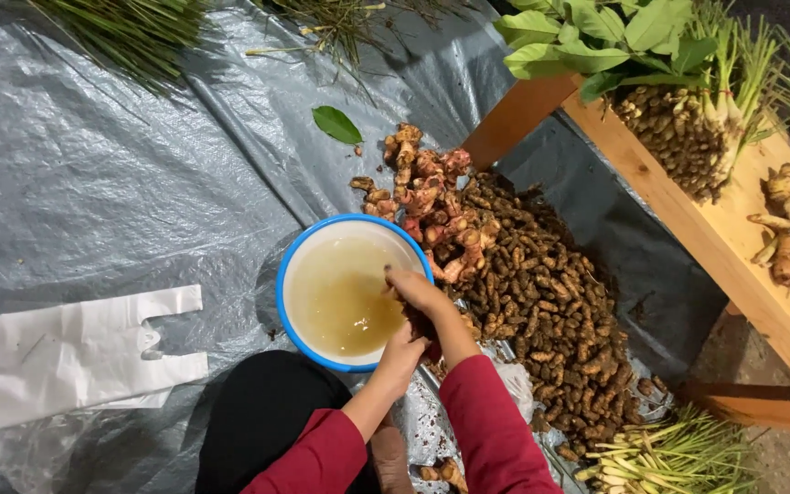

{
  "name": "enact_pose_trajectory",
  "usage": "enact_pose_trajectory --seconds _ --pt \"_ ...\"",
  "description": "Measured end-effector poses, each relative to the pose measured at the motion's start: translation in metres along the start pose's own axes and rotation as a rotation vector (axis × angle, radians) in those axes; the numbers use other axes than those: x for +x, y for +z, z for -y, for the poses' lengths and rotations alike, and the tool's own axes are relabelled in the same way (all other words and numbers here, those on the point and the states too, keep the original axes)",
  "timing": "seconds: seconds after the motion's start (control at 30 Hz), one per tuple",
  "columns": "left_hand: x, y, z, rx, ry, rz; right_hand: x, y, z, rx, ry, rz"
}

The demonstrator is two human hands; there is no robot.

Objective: Cleaning ginger roots by hand to remove dirt and debris, occasionally using a bowl of water.

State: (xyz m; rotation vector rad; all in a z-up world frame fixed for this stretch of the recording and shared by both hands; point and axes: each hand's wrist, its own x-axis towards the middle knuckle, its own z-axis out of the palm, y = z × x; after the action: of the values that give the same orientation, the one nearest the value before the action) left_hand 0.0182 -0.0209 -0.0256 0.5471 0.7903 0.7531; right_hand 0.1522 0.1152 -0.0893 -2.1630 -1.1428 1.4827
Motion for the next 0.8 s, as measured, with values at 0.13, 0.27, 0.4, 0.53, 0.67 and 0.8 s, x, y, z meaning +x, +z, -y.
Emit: enact_pose_trajectory --seconds 0.13,0.27,0.4,0.53,0.67,0.8 --pt "-0.005 -0.007 -0.003 0.054 0.035 -0.051 -0.038 -0.021 0.015 0.362 0.018 0.063" --pt "-0.021 -0.001 -0.028 0.093 0.006 -0.078 -0.083 -0.030 0.043 0.675 -0.109 0.350" --pt "-0.028 0.004 -0.047 0.165 -0.054 -0.138 -0.089 -0.035 0.041 0.786 -0.142 0.430" --pt "-0.024 -0.003 -0.040 0.227 -0.045 -0.160 -0.117 -0.037 0.050 0.827 -0.191 0.433" --pt "-0.030 0.000 -0.044 0.296 -0.002 -0.152 -0.121 -0.045 0.041 0.740 -0.231 0.341" --pt "-0.055 0.010 -0.065 0.380 0.067 -0.070 -0.122 -0.048 0.026 0.579 -0.308 0.046"
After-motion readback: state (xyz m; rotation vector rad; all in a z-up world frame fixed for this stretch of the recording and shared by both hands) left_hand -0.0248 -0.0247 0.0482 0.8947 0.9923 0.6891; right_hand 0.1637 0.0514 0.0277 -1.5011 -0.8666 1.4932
